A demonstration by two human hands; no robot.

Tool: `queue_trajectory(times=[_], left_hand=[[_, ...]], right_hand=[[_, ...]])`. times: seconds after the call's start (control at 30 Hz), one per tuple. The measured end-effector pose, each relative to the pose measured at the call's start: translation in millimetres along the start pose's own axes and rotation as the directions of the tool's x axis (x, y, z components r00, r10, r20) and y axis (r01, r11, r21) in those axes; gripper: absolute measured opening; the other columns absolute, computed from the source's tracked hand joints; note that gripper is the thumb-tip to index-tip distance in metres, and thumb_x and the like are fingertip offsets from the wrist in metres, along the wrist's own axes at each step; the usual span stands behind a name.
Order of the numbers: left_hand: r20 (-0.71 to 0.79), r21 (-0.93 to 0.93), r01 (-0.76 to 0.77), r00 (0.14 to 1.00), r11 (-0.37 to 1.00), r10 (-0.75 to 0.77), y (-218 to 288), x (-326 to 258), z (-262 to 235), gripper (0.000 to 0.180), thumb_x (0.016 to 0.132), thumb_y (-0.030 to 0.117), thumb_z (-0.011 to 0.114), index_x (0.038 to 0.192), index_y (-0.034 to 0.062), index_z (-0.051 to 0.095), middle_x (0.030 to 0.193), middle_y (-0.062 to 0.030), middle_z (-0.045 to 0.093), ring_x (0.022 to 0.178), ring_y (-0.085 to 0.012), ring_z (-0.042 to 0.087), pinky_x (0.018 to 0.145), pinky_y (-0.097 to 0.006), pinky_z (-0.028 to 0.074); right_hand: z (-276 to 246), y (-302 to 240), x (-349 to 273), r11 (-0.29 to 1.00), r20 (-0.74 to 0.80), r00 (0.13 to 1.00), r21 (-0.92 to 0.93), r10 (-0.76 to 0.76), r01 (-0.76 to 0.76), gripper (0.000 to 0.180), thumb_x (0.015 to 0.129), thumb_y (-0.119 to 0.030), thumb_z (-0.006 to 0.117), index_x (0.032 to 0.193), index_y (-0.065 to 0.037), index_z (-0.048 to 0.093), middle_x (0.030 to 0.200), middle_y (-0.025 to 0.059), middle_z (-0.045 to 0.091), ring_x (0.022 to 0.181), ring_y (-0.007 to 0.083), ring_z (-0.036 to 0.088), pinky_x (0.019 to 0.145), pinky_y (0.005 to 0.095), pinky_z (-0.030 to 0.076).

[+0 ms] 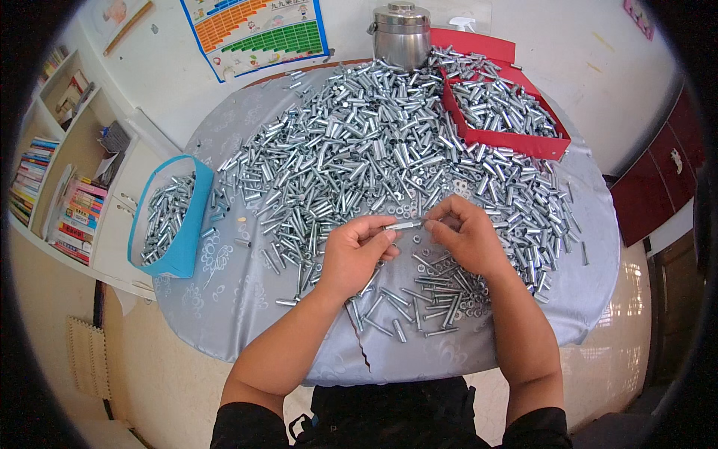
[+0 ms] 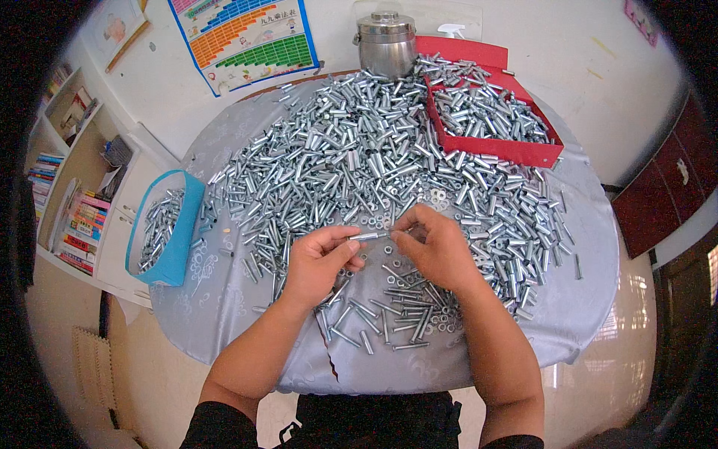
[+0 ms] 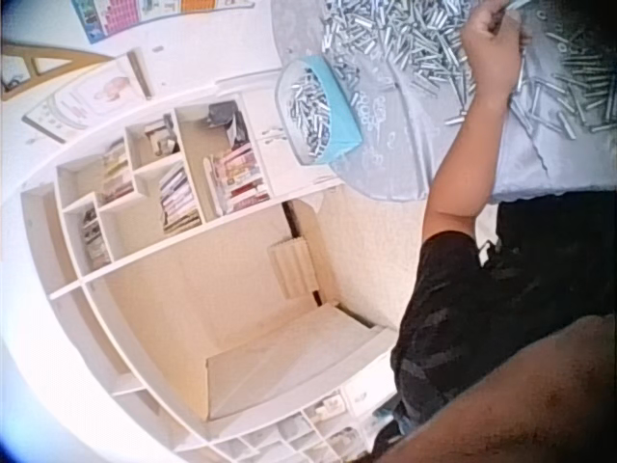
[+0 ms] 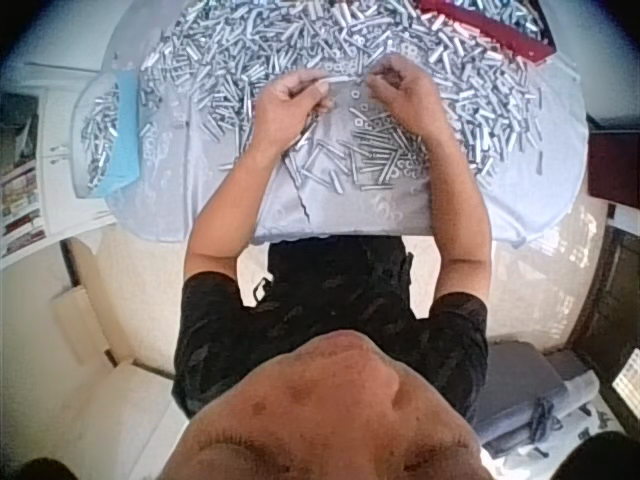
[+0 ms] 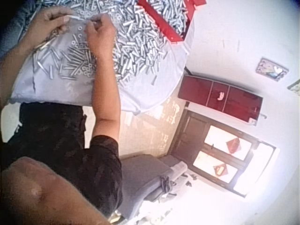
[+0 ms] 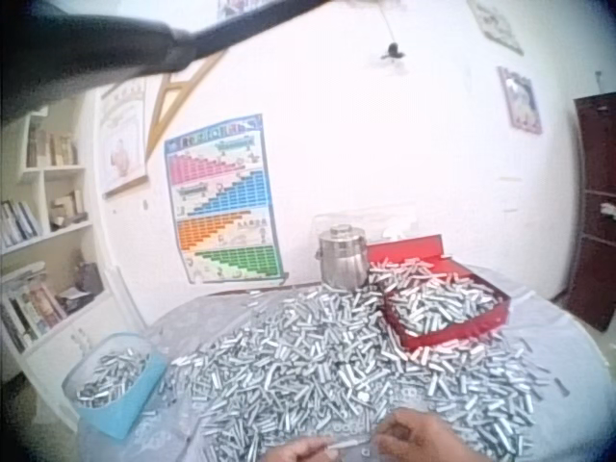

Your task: The person repeatedly picks up bolts and washers from a large pile on a table and threads the washers onto the bolts by hand. The person handles the fasteners one at a time, assembling them into pairs and placing them back onto the table.

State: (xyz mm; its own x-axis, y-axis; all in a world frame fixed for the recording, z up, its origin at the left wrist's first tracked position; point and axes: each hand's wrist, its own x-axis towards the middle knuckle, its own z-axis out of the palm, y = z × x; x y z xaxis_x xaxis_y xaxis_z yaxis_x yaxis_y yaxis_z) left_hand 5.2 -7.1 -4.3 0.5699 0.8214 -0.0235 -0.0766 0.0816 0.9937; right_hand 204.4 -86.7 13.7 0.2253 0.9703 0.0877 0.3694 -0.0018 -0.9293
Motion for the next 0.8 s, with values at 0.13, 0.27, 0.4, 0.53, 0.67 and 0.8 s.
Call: queue_trajectory(times=[0.13,0.27,0.4,0.53,0.67,0.8], left_hand=[[0.003,-0.006,-0.005,1.000,1.000,0.005,-0.3,-0.2,0.7,0.021,0.091,0.006,0.060,0.110,-0.0032,0.063,0.093,-0.0105,0.070,0.074,-0.0140,0.067,0.064,-0.025,0.056],[0.029,-0.035,0.012,1.000,0.999,-0.011,-0.8,0.3,0.4,0.022,0.091,0.004,0.060,0.112,-0.0039,0.062,0.096,-0.0135,0.069,0.074,-0.0161,0.067,0.066,-0.027,0.057],[0.055,-0.039,0.004,0.999,0.999,-0.002,-0.3,-1.4,-0.3,0.022,0.092,0.004,0.059,0.112,-0.0041,0.061,0.096,-0.0139,0.069,0.075,-0.0168,0.067,0.066,-0.028,0.057],[0.089,-0.075,0.016,0.996,0.997,-0.009,-0.6,-0.2,-0.3,0.022,0.092,0.004,0.059,0.113,-0.0038,0.061,0.097,-0.0151,0.069,0.074,-0.0177,0.068,0.066,-0.028,0.058],[0.023,-0.112,0.017,1.000,0.994,-0.014,3.2,0.7,-2.4,0.023,0.091,0.005,0.060,0.113,-0.0032,0.062,0.099,-0.0160,0.069,0.074,-0.0180,0.068,0.066,-0.029,0.058],[0.002,-0.134,0.026,1.000,0.991,-0.026,1.2,2.7,-4.1,0.023,0.091,0.005,0.060,0.112,-0.0023,0.062,0.098,-0.0157,0.070,0.073,-0.0176,0.068,0.066,-0.029,0.058]], right_hand=[[5.2,6.2,1.5,0.959,0.082,0.997,0.281,0.018,-0.040,0.013,0.084,-0.001,0.067,0.094,0.002,0.060,0.087,0.0062,0.066,0.080,0.0122,0.064,0.069,0.0251,0.051],[5.5,9.9,2.3,0.956,0.113,0.994,0.291,0.004,-0.037,0.017,0.082,0.002,0.068,0.097,0.003,0.059,0.091,0.0071,0.066,0.084,0.0131,0.065,0.071,0.0254,0.052],[6.1,0.4,1.7,0.941,0.123,0.992,0.333,0.018,-0.059,0.022,0.081,0.001,0.070,0.101,0.003,0.061,0.092,0.0083,0.067,0.086,0.0134,0.065,0.072,0.0264,0.053],[7.0,-1.9,1.1,0.923,0.128,0.990,0.373,0.051,-0.096,0.026,0.081,0.000,0.071,0.105,0.003,0.061,0.092,0.0091,0.068,0.084,0.0137,0.065,0.071,0.0271,0.053],[-1.8,-9.9,3.9,0.960,-0.085,0.987,0.258,0.137,-0.111,0.018,0.085,-0.006,0.068,0.101,0.002,0.064,0.090,0.0079,0.068,0.080,0.0126,0.064,0.067,0.0265,0.052],[-14.1,8.7,4.6,0.937,-0.108,0.988,-0.343,-0.110,0.067,0.013,0.083,-0.013,0.064,0.090,-0.003,0.069,0.089,0.0133,0.068,0.078,0.0247,0.065,0.069,0.0345,0.051]])
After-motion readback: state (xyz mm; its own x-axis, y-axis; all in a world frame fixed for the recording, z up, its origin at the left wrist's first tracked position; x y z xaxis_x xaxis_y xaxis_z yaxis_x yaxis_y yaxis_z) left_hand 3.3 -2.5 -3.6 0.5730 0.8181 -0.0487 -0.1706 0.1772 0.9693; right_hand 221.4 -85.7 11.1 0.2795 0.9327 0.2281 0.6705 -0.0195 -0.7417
